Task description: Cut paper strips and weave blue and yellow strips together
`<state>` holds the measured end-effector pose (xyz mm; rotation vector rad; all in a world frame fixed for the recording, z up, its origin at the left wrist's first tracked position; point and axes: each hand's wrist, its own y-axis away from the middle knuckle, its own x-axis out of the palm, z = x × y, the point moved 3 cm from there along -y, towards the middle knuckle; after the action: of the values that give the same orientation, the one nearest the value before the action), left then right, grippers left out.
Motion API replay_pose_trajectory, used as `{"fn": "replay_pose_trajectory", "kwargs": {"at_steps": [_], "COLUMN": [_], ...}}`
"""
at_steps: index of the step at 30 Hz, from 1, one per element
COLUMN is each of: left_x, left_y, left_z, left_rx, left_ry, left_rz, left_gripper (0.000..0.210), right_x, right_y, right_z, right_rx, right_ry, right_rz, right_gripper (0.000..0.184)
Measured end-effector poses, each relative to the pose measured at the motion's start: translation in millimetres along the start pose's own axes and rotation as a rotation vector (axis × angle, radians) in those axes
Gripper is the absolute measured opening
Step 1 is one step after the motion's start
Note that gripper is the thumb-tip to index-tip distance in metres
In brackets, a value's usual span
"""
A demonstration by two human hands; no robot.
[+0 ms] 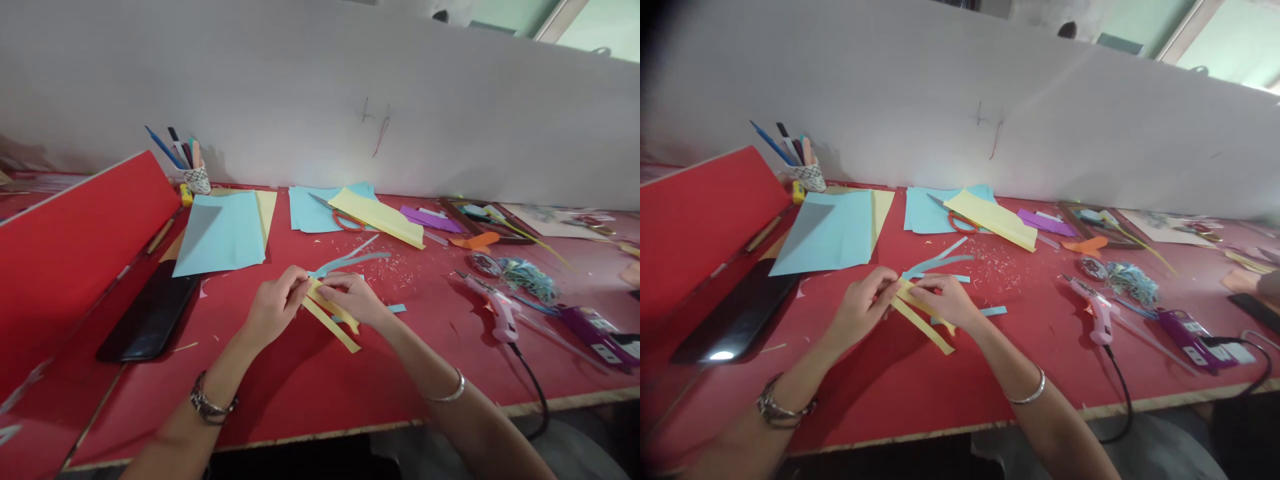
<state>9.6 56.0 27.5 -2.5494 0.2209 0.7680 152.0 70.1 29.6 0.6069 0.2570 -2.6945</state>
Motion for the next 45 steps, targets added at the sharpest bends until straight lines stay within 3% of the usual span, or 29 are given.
{"fn": "replay_pose_trajectory", "kwargs": {"at_steps": [7,14,20,25,31,35,41,45], "left_x": [-3.1,-4.1,-6.4,-16.4,-16.3,-14.1,-13.4,-10.6], "left_y": [-1,-3,-5,-7,8,27,52,58], "left_z": [1,3,8,0,0,5,2,0], "left_rx": [-0.097,-0.116,-0.204,-0.185,-0.311,-0.35,-0.564,-0.606], "left_ry": [0.179,0.19,0.095,-0.012,0.054,-0.113,-0.603,-0.827], "left_rz": [-0.087,-0.122,-0.052,-0.036,-0.106,-0.037,0.128,0.221], "left_gripper": [0.015,0.016,0.019,0.023,0.027,0.026,0.021,0.021], "right_x": [-6,-5,-9,-15,-11,-3,8,11], "right_y": [-1,-4,-7,-7,10,23,38,44], "right_z": [-13,-18,-21,-19,-5,-5,7,12], "right_rx": [0.131,0.218,0.209,0.15,0.138,0.171,0.098,0.038], "right_ry": [-0.107,-0.194,-0.225,-0.158,0.079,0.076,0.451,0.577], "right_rz": [0.207,0.14,0.083,0.077,0.169,0.277,0.212,0.207], "right_gripper": [0.028,0.026,0.026,0.028,0.031,0.029,0.026,0.022]}}
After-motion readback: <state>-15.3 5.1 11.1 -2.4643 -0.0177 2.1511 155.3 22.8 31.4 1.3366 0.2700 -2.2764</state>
